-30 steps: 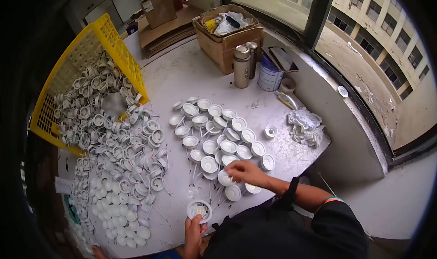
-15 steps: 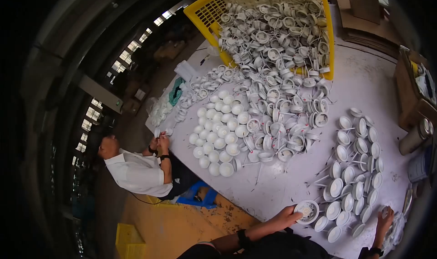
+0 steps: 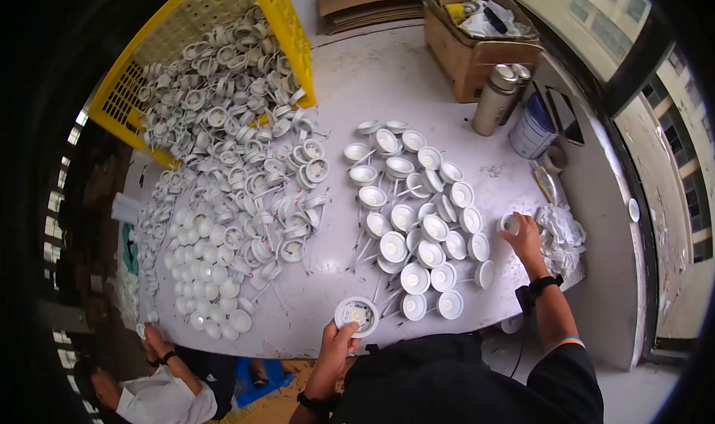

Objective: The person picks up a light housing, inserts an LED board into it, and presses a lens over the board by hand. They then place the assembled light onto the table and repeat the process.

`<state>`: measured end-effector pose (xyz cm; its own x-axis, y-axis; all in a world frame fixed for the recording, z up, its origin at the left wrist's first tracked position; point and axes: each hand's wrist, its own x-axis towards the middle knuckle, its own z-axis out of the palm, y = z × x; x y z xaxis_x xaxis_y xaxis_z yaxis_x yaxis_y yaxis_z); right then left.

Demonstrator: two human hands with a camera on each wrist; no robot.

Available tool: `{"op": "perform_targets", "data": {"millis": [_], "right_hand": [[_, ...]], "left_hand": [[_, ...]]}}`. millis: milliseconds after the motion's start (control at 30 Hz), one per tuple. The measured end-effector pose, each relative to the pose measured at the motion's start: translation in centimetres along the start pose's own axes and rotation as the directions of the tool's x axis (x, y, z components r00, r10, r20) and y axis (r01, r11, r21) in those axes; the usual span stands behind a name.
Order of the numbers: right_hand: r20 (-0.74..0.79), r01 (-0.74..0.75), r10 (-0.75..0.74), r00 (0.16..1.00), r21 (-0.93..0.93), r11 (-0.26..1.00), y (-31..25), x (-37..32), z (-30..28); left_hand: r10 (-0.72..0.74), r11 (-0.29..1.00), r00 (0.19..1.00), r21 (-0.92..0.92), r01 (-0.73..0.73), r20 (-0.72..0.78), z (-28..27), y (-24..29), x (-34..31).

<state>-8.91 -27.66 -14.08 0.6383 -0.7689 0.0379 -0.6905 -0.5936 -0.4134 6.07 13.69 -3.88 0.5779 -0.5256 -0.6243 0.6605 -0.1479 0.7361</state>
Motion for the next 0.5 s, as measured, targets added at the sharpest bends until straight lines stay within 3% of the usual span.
{"op": "perform_targets", "data": {"millis": [200, 300, 367, 433, 500], "right_hand": [[-0.086, -0.032, 0.031, 0.996, -0.014, 0.999, -1.1, -0.2, -0.7], [-0.124, -0.109, 0.128, 0.984, 0.149, 0.983, -2.7, -0.8, -2.0], [-0.112, 0.000, 0.036, 0.993, 0.307, 0.952, -5.4, -1.7, -3.1], [-0.012, 0.111, -0.117, 0.993, 0.429, 0.897, -11.5, -4.2, -5.9], [0.085, 0.267, -0.363, 0.928, 0.528, 0.806, -17.1, -7.0, -8.4]], "left_hand": [[-0.009, 1.000, 1.000, -0.001, 0.009, -0.017, 0.0, 0.2, -0.2], [0.029, 0.999, 0.999, 0.042, -0.029, -0.013, 0.1, 0.3, -0.1], [0.050, 0.997, 0.999, 0.060, -0.050, -0.002, -0.1, 0.1, -0.1], [0.047, 0.995, 0.998, 0.087, -0.051, 0.044, 0.0, 0.0, 0.0], [0.101, 0.984, 0.989, 0.137, -0.116, 0.112, 0.9, 0.7, -0.1]]}}
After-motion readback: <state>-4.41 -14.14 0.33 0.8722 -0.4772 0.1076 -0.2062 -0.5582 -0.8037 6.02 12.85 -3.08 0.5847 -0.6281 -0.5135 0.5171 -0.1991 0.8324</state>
